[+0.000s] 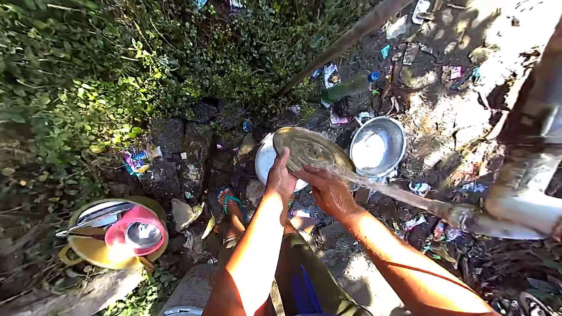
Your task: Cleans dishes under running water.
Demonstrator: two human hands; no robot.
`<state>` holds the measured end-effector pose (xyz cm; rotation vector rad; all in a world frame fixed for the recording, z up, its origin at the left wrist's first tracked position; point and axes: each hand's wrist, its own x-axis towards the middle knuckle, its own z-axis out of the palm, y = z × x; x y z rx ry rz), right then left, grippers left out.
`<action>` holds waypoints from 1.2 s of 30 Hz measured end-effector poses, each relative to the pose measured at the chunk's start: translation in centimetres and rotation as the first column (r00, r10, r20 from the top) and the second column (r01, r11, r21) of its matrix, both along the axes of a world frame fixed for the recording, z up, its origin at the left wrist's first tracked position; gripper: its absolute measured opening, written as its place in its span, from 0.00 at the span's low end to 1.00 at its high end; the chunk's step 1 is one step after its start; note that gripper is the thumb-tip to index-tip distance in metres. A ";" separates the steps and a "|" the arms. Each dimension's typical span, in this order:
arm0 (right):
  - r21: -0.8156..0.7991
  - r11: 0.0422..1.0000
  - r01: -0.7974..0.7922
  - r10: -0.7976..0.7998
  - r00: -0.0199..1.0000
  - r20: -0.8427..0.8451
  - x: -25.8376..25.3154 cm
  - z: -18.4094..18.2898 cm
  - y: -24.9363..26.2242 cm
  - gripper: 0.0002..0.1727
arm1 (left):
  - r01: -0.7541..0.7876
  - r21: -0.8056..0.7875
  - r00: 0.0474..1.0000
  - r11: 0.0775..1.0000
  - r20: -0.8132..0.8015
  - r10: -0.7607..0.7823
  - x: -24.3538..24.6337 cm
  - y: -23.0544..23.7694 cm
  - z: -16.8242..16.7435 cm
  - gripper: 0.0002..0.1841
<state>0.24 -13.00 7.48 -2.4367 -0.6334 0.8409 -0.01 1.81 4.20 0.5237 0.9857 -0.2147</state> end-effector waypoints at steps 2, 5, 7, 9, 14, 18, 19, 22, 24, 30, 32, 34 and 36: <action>0.040 0.999 -0.002 0.001 1.000 0.008 -1.6 -0.9 -1.8 0.23 | -0.062 0.060 0.987 0.996 -0.146 0.070 0.0 -1.7 -0.5 0.24; 0.089 0.990 0.107 -0.108 0.994 -0.001 -2.9 -1.4 -4.6 0.21 | -0.034 0.138 0.965 0.990 -0.255 0.069 -0.3 -3.2 -0.8 0.25; 0.013 0.979 0.205 -0.205 0.977 0.062 -2.9 -1.5 -5.5 0.22 | 0.040 0.158 0.964 0.987 -0.265 0.003 -0.3 -3.9 -0.9 0.27; -0.155 0.934 0.321 -0.306 0.945 0.112 -1.0 -1.5 -5.7 0.20 | 0.106 0.218 0.960 0.970 -0.278 -0.043 0.0 -4.5 -0.4 0.29; -0.168 0.869 0.465 -0.455 0.885 0.097 5.8 -4.4 -4.8 0.29 | 0.181 0.349 0.973 0.920 -0.199 -0.117 0.3 -4.3 0.6 0.30; 0.189 0.925 0.329 -0.301 0.940 -0.161 2.7 -4.8 0.5 0.32 | 0.225 0.405 0.973 0.886 -0.139 -0.184 0.9 -2.7 1.9 0.24; 0.284 0.879 0.384 -0.300 0.906 -0.298 1.3 -4.3 1.2 0.37 | 0.259 0.430 0.966 0.865 -0.111 -0.234 1.1 -2.2 2.4 0.24; 0.357 0.510 0.783 -0.464 0.600 -0.652 -0.3 -2.9 2.6 0.47 | 0.364 0.624 0.866 0.691 0.046 -0.498 0.1 -2.5 2.6 0.28; 0.127 0.354 0.927 -0.546 0.315 -0.776 1.7 0.0 3.4 0.31 | 0.346 0.787 0.773 0.511 0.070 -0.631 -1.4 -4.4 2.6 0.26; 0.066 0.206 0.976 -0.504 0.164 -0.848 1.8 -0.1 3.4 0.36 | 0.329 0.893 0.701 0.306 -0.014 -0.713 -3.4 -6.9 2.3 0.31; 0.078 0.096 0.992 -0.448 0.113 -0.887 1.4 -0.1 3.5 0.40 | 0.349 0.906 0.695 0.241 -0.078 -0.714 -3.2 -6.6 1.7 0.31; 0.140 -0.076 0.987 -0.468 0.089 -0.879 1.6 -0.4 4.0 0.37 | 0.472 0.873 0.643 0.127 -0.242 -0.727 -2.6 -5.4 1.1 0.31; 0.214 -0.155 0.965 -0.474 0.117 -0.873 1.5 -0.7 3.6 0.32 | 0.617 0.786 0.566 0.037 -0.411 -0.714 -1.7 -3.5 -0.1 0.32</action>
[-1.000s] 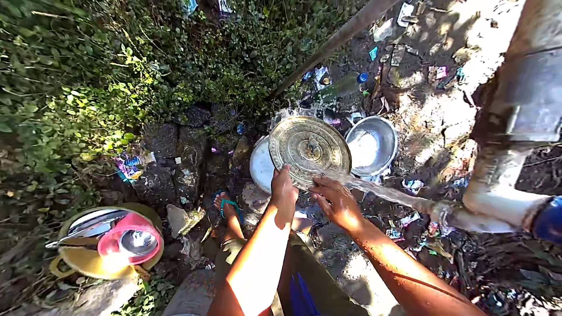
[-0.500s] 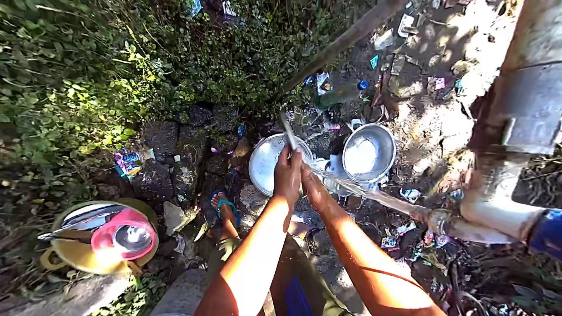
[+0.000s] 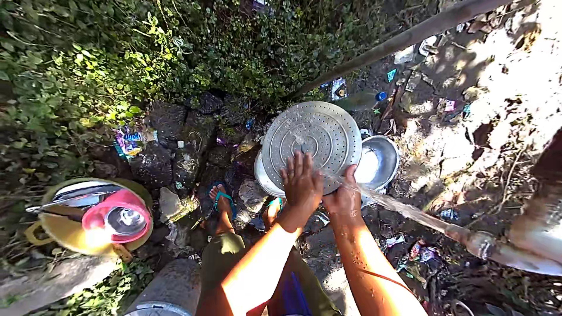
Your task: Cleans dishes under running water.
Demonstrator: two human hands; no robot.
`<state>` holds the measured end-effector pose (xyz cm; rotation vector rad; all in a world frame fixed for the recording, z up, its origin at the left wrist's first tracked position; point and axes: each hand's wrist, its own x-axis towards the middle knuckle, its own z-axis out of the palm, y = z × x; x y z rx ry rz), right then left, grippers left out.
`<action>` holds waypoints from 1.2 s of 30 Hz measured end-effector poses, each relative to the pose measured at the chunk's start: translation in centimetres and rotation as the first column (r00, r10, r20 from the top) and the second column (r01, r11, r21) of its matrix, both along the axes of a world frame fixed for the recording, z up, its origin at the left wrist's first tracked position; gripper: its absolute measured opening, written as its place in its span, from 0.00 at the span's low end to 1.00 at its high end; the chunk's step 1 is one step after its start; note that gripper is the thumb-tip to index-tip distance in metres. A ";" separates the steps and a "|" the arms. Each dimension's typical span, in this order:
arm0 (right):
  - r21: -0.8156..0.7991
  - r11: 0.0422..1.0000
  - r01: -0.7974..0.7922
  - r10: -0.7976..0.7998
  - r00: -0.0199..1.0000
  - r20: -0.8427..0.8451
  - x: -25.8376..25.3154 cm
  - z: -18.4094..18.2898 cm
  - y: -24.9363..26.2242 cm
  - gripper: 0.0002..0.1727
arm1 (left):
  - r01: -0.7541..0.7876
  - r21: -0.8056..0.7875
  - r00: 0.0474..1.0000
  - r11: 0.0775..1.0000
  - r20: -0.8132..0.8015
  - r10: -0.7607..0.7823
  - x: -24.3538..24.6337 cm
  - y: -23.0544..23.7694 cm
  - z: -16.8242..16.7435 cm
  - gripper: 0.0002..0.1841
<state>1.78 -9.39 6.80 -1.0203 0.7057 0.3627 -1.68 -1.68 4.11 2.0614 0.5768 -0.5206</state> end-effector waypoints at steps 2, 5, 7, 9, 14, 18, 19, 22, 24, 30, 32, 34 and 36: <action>0.002 1.000 0.007 -0.007 0.999 0.031 -0.7 0.0 -0.9 0.31 | -0.036 0.066 0.998 0.997 -0.042 0.038 0.4 1.8 -2.2 0.31; -0.067 0.998 0.008 -0.007 1.000 0.016 -1.8 0.3 -1.5 0.28 | -0.048 0.089 0.999 0.995 0.012 0.047 1.2 3.2 -3.7 0.29; -0.111 0.994 0.013 -0.011 1.000 0.016 -2.3 0.4 -1.5 0.25 | -0.051 0.079 0.996 0.996 0.083 0.044 1.4 2.9 -3.7 0.28; -0.161 0.987 -0.006 0.012 0.999 0.035 -2.8 0.4 -1.6 0.21 | -0.088 0.043 0.991 0.995 0.101 0.083 1.6 2.5 -3.7 0.26; -0.240 0.969 -0.056 0.074 0.995 0.067 -3.6 0.4 -1.8 0.18 | -0.220 -0.074 0.974 0.973 0.039 0.223 2.4 1.7 -3.2 0.25; -0.238 0.970 -0.044 0.070 0.993 0.099 -4.1 0.2 -1.9 0.16 | -0.263 -0.121 0.963 0.957 0.031 0.269 3.0 1.3 -2.9 0.24; -0.233 0.971 -0.054 0.080 0.992 0.102 -4.0 0.2 -1.9 0.16 | -0.275 -0.125 0.959 0.953 0.030 0.281 3.1 1.3 -2.8 0.24; -0.237 0.969 -0.067 0.095 0.990 0.108 -4.1 0.3 -1.8 0.17 | -0.311 -0.149 0.949 0.939 -0.007 0.314 3.6 1.2 -2.4 0.22; -0.270 0.961 -0.056 0.085 0.992 0.097 -4.1 0.3 -1.5 0.18 | -0.336 -0.179 0.941 0.925 -0.028 0.337 3.8 0.6 -1.8 0.21; -0.267 0.963 -0.047 0.062 0.997 0.048 -4.2 0.3 -2.3 0.20 | -0.045 -0.292 0.996 0.955 0.064 0.066 3.4 -3.2 2.9 0.31; -0.259 0.964 -0.063 0.088 0.992 0.086 -4.0 0.4 -3.1 0.22 | 0.123 -0.135 0.978 0.983 0.183 -0.097 4.2 -2.4 1.5 0.31; -0.290 0.950 -0.118 0.162 0.978 0.133 -4.3 0.6 -4.0 0.22 | 0.127 -0.028 0.970 0.991 0.212 -0.118 5.3 -0.7 -0.4 0.30; -0.335 0.930 -0.148 0.219 0.958 0.184 -4.5 1.0 -4.6 0.21 | 0.048 -0.008 0.988 0.999 0.149 -0.046 6.8 2.1 -2.2 0.33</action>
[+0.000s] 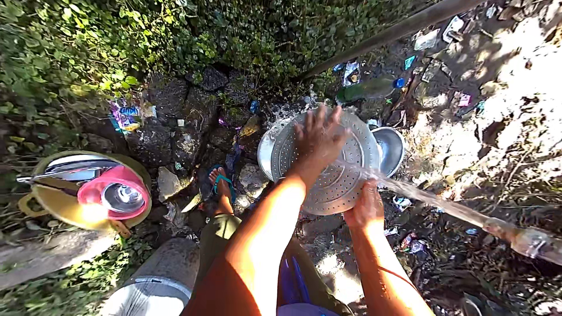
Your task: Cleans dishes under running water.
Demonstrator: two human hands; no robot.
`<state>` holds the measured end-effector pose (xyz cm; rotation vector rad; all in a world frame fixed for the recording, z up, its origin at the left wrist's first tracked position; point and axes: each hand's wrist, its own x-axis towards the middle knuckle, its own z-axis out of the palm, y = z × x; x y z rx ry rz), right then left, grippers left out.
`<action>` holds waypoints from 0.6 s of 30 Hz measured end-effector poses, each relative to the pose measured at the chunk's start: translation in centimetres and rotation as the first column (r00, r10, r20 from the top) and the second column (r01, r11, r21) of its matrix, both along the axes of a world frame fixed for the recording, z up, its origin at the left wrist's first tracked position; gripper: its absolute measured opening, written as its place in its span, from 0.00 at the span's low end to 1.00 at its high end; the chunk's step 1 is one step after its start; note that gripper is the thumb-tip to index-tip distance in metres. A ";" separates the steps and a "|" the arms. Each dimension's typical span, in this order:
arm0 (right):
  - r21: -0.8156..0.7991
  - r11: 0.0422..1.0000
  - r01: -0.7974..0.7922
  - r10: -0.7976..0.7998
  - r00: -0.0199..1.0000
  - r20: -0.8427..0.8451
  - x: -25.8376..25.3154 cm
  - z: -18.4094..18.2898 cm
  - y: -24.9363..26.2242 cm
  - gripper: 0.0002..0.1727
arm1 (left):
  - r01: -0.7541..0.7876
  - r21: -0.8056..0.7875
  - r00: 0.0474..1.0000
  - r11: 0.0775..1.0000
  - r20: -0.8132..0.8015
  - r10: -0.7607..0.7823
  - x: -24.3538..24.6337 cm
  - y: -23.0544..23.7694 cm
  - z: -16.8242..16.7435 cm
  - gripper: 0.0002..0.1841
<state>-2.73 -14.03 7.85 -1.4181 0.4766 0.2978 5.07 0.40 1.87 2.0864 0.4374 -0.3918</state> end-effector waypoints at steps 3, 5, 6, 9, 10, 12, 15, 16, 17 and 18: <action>-0.012 0.999 0.043 -0.042 0.999 0.021 0.5 0.7 -0.9 0.21 | -0.121 -0.078 0.966 0.990 -0.239 0.099 -0.4 4.6 -3.1 0.42; -0.004 0.997 0.079 -0.079 0.997 0.012 2.1 0.4 -0.7 0.23 | -0.273 -0.232 0.903 0.934 -0.395 0.166 -2.4 7.3 -4.6 0.45; 0.006 0.996 0.088 -0.088 0.996 0.009 3.0 -0.2 -0.3 0.25 | -0.378 -0.327 0.865 0.866 -0.458 0.205 -3.9 8.2 -4.9 0.43; 0.062 0.993 0.096 -0.092 0.994 -0.054 5.5 -4.6 0.4 0.29 | -0.684 -0.526 0.714 0.506 -0.624 0.316 -8.7 9.2 -5.4 0.32; 0.057 0.996 0.068 -0.064 0.996 -0.068 6.1 -6.8 0.4 0.29 | -0.738 -0.578 0.675 0.349 -0.645 0.358 -10.0 8.9 -5.2 0.26; -0.119 0.993 -0.014 -0.002 0.991 -0.133 7.1 -10.9 1.3 0.30 | -0.780 -0.622 0.573 0.062 -0.671 0.471 -11.7 8.4 -4.2 0.21; -0.376 0.863 -0.338 0.191 0.906 -0.378 8.1 -13.9 4.3 0.31 | -0.796 -0.590 0.542 0.135 -0.595 0.593 -14.0 9.3 -1.7 0.23; -0.372 0.809 -0.454 0.282 0.857 -0.431 8.6 -14.3 5.4 0.30 | -0.795 -0.560 0.562 0.233 -0.538 0.628 -15.0 10.1 -0.6 0.24; -0.369 0.741 -0.562 0.377 0.802 -0.463 9.3 -14.5 6.4 0.27 | -0.788 -0.515 0.590 0.336 -0.478 0.651 -16.2 11.1 0.5 0.25; -0.383 0.661 -0.645 0.466 0.753 -0.464 9.9 -14.4 7.1 0.25 | -0.789 -0.440 0.605 0.428 -0.440 0.663 -17.5 12.4 1.8 0.26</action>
